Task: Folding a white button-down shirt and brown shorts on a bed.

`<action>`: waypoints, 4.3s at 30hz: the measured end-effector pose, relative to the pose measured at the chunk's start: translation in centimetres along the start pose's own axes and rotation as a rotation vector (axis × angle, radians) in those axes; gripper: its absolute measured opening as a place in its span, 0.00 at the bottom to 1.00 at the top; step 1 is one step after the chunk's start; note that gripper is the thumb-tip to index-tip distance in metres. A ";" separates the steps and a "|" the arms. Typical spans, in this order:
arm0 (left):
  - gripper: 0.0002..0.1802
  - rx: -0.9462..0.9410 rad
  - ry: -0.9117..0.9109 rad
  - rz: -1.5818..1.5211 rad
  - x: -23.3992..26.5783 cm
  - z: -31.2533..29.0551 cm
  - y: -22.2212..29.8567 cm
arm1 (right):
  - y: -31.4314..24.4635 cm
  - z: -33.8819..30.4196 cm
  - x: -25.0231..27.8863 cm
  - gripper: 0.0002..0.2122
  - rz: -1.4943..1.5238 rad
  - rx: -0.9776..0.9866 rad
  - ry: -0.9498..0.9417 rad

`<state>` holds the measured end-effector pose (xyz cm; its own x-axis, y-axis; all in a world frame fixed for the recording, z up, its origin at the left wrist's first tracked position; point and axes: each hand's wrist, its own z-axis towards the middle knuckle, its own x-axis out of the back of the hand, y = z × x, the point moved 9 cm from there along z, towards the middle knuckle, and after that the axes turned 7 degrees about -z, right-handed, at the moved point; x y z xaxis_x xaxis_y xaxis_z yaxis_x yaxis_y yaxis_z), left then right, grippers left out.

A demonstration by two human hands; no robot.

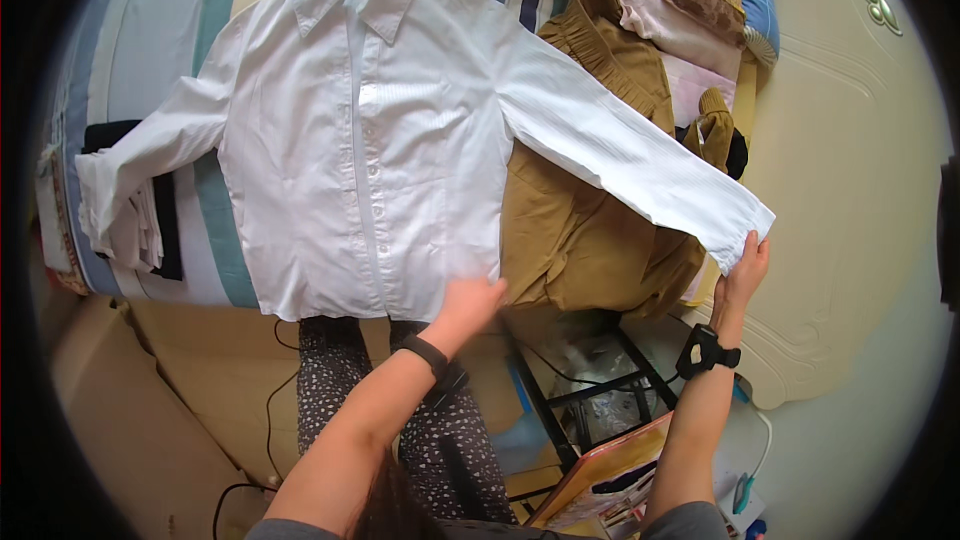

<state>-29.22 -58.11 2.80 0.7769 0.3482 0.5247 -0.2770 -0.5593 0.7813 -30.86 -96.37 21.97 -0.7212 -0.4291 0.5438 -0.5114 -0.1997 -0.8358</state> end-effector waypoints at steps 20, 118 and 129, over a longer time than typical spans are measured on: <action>0.09 0.361 0.125 -0.548 1.7 -8.3 -6.0 | -28.8 -42.9 -41.6 0.11 0.344 0.652 -0.866; 0.22 0.088 0.091 -0.207 5.8 -14.8 -9.7 | -6.6 -14.9 -50.5 0.24 0.095 -0.268 -1.161; 0.19 0.283 0.364 -0.159 7.7 -15.0 -10.2 | -7.4 -12.8 -46.7 0.24 -0.236 0.249 -0.821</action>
<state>-28.92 -38.44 3.91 0.5346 0.6583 0.5299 0.0333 -0.6430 0.7651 0.56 -63.55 3.70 0.0013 -0.8294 0.5587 -0.4192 -0.5077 -0.7527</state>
